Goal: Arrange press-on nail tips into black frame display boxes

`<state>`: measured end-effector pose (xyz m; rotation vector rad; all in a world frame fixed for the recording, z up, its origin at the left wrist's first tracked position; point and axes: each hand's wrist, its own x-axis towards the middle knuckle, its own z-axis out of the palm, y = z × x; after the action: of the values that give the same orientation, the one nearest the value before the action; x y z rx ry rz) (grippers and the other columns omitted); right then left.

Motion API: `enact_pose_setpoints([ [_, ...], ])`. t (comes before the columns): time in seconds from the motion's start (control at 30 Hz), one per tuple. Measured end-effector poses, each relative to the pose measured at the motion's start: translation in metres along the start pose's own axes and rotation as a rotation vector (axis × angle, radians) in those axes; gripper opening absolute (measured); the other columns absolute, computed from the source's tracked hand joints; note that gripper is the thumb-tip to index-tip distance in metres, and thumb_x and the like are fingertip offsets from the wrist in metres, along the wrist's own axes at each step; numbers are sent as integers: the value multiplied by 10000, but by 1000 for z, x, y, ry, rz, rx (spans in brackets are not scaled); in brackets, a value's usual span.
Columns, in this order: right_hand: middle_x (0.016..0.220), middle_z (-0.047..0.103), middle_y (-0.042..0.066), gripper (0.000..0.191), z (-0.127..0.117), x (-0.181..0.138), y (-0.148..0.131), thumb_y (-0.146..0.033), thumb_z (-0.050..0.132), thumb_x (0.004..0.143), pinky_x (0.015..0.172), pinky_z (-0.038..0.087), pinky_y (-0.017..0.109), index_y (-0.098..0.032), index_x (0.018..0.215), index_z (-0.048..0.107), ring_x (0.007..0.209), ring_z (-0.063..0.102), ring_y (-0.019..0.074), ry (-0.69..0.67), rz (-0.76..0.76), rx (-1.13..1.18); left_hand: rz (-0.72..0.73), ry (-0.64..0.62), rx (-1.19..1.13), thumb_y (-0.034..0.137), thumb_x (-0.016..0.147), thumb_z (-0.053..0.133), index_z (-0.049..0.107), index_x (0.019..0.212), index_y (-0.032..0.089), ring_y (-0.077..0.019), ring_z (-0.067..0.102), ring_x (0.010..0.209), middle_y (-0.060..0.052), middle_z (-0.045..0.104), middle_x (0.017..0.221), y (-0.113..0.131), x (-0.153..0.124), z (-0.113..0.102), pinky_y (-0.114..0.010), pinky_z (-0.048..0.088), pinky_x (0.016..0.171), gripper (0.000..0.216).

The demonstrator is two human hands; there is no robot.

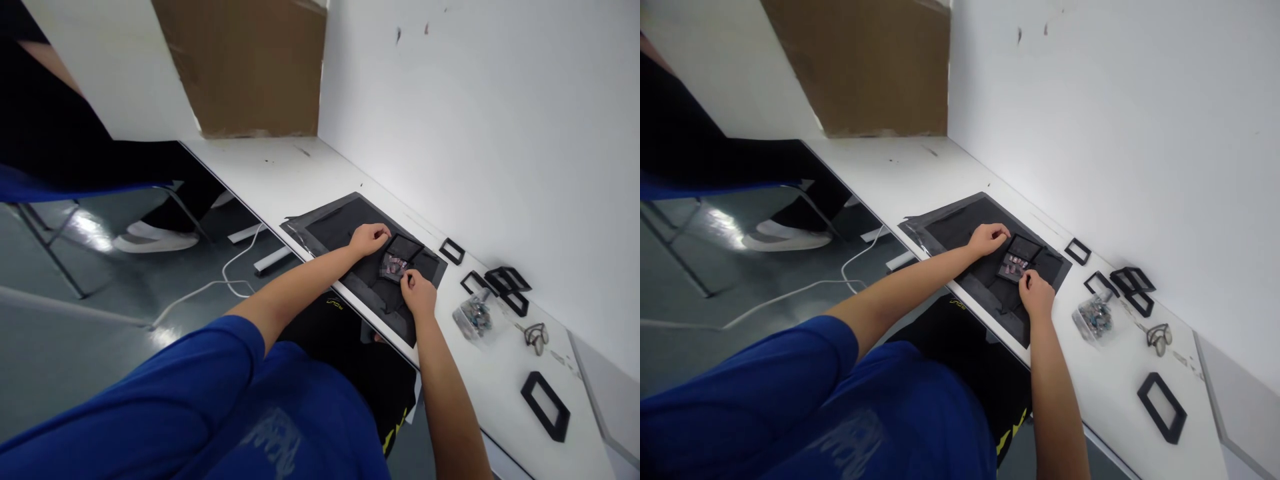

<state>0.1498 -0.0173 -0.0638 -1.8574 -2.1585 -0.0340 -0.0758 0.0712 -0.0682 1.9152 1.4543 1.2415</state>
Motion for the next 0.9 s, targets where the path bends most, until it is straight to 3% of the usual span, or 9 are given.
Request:
enact_pose_setpoints([
  [0.67,1120,658,69,333,3,-2,8,-412,619,969,823,579,382,-154,1179,627,951,655,181,141,-108,-195,125,-55,31,406,963,599,615,1190,140,-180,656,1013,-81,657,1164,6,-3,-2,-385,591,882,350],
  [0.9,1014,663,44,298,1,-5,10,-415,614,972,760,573,338,-147,1101,638,856,647,150,253,-216,-222,359,-112,23,361,900,634,728,992,192,-125,651,750,0,691,752,25,-15,-7,-269,511,774,215],
])
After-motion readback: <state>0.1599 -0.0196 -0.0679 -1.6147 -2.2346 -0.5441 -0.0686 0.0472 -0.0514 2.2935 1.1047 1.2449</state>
